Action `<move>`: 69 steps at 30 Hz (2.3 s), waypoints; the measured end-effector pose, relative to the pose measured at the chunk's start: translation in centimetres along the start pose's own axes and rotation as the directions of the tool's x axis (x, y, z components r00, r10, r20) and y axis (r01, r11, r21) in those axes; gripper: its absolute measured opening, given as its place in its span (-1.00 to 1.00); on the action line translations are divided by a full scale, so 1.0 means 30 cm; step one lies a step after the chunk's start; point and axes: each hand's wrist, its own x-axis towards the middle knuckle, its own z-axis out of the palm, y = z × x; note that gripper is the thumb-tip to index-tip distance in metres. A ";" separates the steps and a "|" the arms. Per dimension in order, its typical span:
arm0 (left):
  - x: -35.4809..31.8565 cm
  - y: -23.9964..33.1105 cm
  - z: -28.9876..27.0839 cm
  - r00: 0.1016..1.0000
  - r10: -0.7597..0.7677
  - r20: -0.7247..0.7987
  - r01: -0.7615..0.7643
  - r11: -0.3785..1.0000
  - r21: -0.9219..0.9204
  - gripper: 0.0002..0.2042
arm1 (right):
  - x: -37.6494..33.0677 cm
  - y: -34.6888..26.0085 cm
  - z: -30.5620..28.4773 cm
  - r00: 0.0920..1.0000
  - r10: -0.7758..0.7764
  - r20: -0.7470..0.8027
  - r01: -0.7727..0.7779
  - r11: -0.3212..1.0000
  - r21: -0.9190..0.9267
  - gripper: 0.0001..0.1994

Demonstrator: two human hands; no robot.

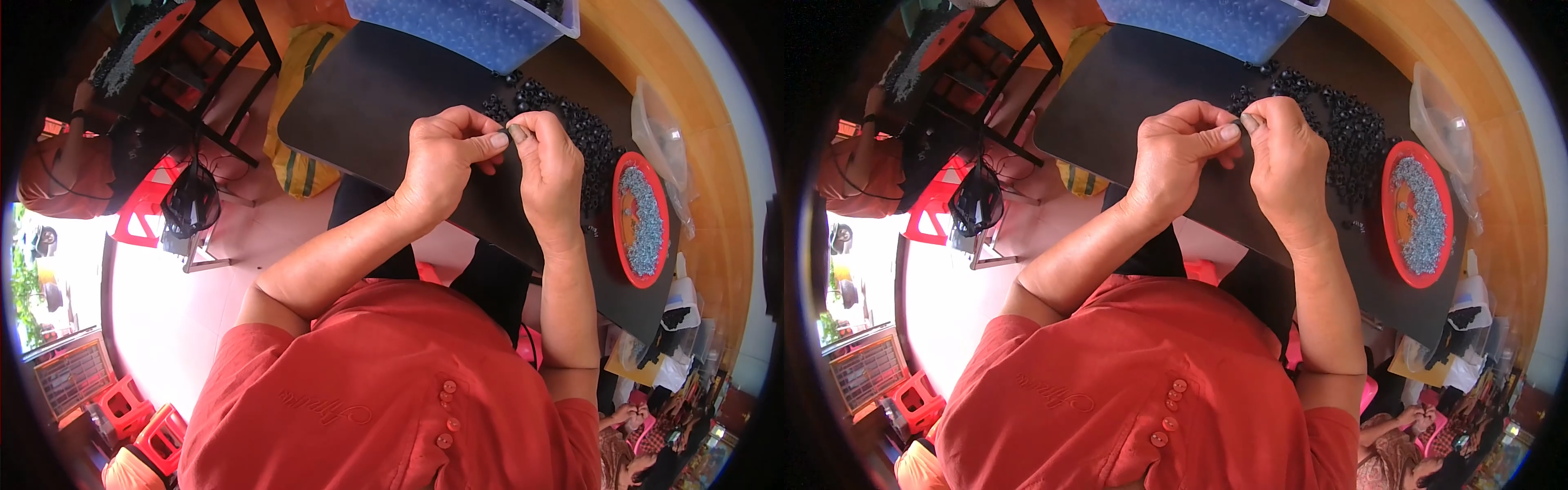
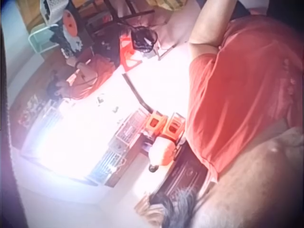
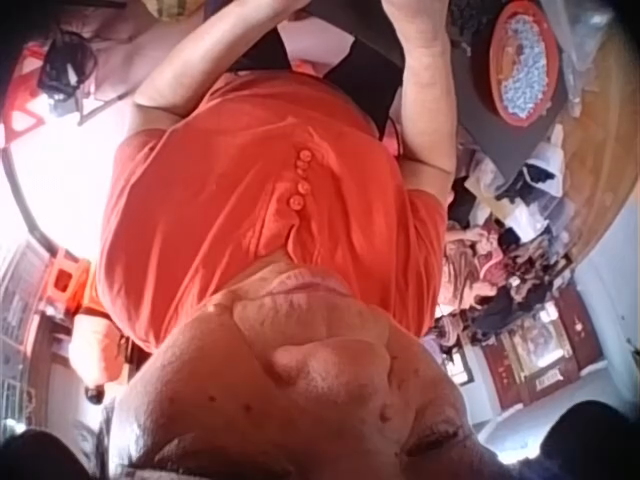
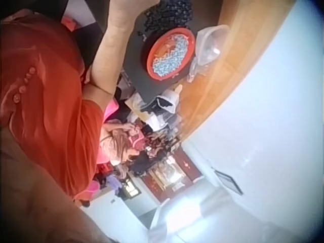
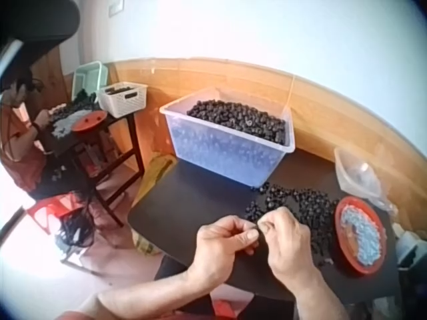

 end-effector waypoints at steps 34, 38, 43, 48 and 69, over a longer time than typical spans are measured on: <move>0.003 0.023 -0.033 0.987 -0.097 0.130 0.136 0.932 -0.336 -0.92 | -0.002 -0.039 0.016 0.998 -0.051 -0.039 0.054 0.996 0.073 -0.79; 0.004 0.017 -0.029 0.991 -0.084 0.100 0.116 0.920 -0.374 -0.92 | -0.004 -0.021 0.027 0.996 -0.032 -0.078 0.039 0.996 0.082 -0.77; -0.001 0.014 -0.034 0.988 -0.070 0.136 0.117 0.921 -0.371 -0.90 | -0.005 -0.011 0.010 0.983 -0.167 -0.078 0.167 0.986 -0.003 -0.79; -0.003 0.012 -0.040 0.984 -0.063 0.164 0.124 0.911 -0.394 -0.87 | -0.009 -0.030 -0.006 0.965 -0.232 -0.118 0.221 0.970 -0.098 -0.77; 0.008 0.084 0.003 0.994 -0.108 -0.034 0.092 0.944 -0.317 -0.87 | -0.001 -0.033 -0.019 0.963 -0.187 -0.192 0.201 0.978 0.056 -0.72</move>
